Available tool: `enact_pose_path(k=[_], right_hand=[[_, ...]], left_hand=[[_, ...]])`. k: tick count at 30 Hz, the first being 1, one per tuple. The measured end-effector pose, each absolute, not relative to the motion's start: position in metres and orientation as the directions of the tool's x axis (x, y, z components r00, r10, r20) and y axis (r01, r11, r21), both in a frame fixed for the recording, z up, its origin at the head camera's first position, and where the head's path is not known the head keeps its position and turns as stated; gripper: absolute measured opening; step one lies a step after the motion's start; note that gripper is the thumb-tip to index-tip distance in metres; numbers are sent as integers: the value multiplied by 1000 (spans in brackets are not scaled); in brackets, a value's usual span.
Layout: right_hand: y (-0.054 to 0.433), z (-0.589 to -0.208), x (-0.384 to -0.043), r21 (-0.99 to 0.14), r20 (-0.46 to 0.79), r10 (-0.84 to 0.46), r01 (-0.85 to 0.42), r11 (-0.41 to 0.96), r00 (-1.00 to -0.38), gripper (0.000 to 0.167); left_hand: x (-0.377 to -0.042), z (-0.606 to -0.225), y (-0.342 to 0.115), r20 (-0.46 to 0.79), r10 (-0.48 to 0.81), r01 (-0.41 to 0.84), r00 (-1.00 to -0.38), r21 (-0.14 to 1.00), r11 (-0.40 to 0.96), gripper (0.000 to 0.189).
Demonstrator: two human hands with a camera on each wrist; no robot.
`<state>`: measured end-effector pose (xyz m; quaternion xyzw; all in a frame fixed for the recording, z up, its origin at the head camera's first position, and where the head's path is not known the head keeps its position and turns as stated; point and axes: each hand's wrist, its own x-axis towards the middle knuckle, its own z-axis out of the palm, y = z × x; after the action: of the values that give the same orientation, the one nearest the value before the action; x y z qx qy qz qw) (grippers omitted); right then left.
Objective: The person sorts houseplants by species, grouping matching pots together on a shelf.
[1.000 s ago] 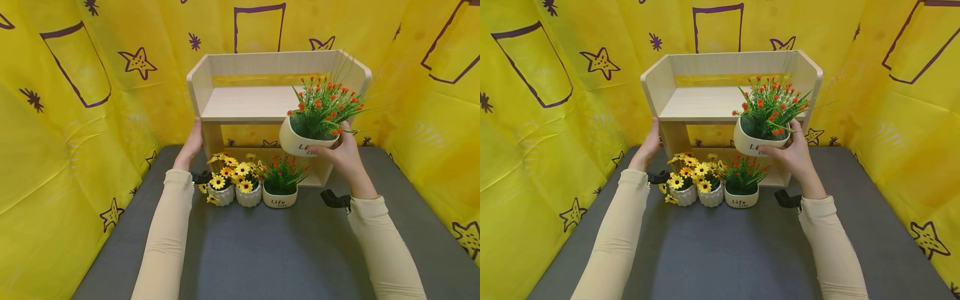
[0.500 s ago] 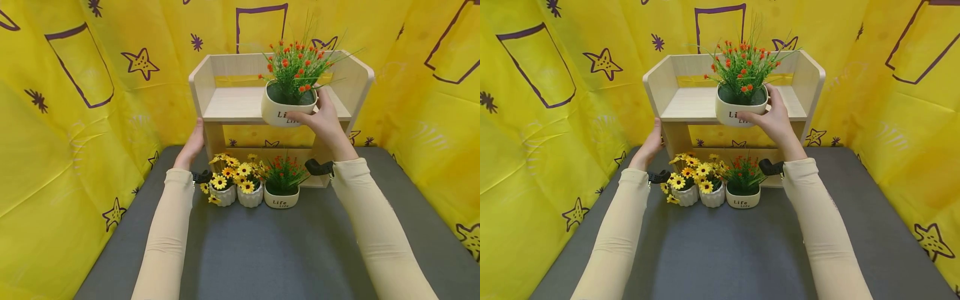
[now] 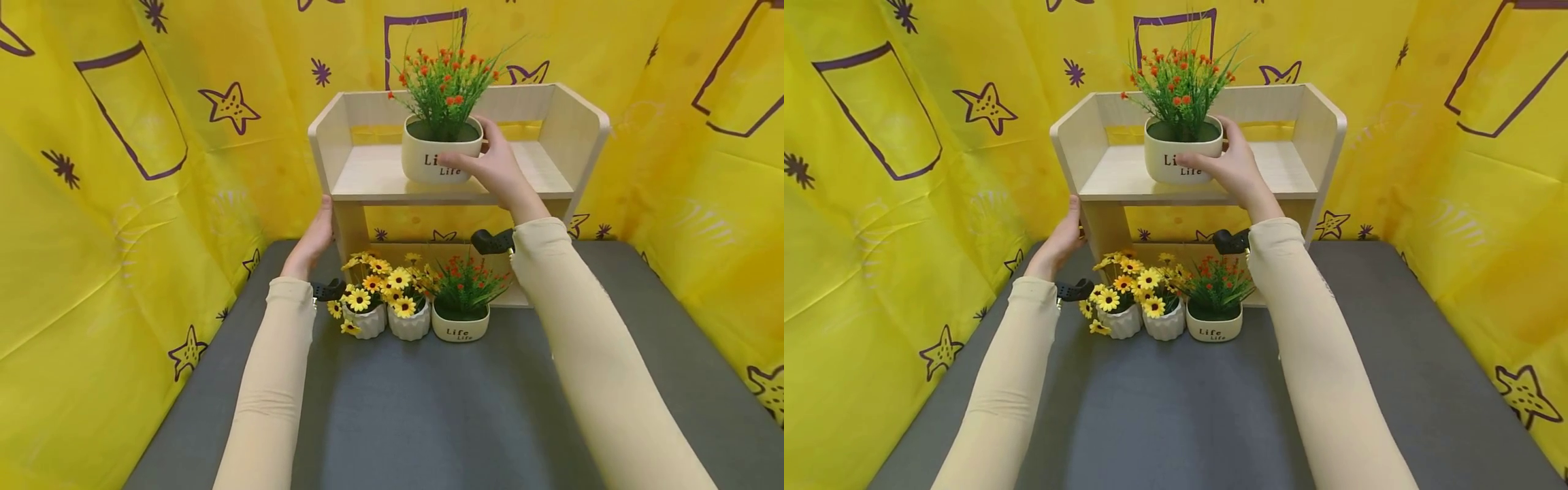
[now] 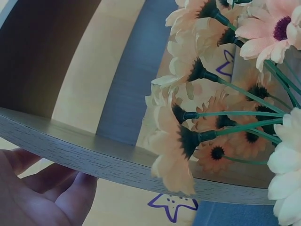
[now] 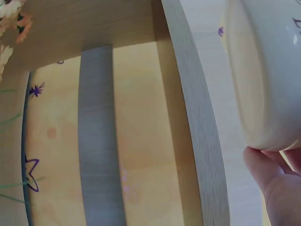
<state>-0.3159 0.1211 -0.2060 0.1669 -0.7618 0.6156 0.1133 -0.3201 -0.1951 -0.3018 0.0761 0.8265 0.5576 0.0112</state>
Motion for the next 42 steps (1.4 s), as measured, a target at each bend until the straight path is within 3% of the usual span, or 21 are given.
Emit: enact_pose_path(k=[17, 29, 42], right_hand=[[78, -207, -339, -920, 319, -204, -355, 169, -925, 89], [75, -211, -341, -922, 279, -169, -313, 226, -945, 92], [70, -216, -342, -909, 282, -171, -320, 266, -944, 94]], left_hand=[[-322, -302, -194, 72, 147, 111, -986, 955, 276, 65], [-321, -304, -193, 60, 161, 99, -985, 964, 247, 70], [-318, -306, -194, 70, 132, 107, -989, 947, 303, 76]])
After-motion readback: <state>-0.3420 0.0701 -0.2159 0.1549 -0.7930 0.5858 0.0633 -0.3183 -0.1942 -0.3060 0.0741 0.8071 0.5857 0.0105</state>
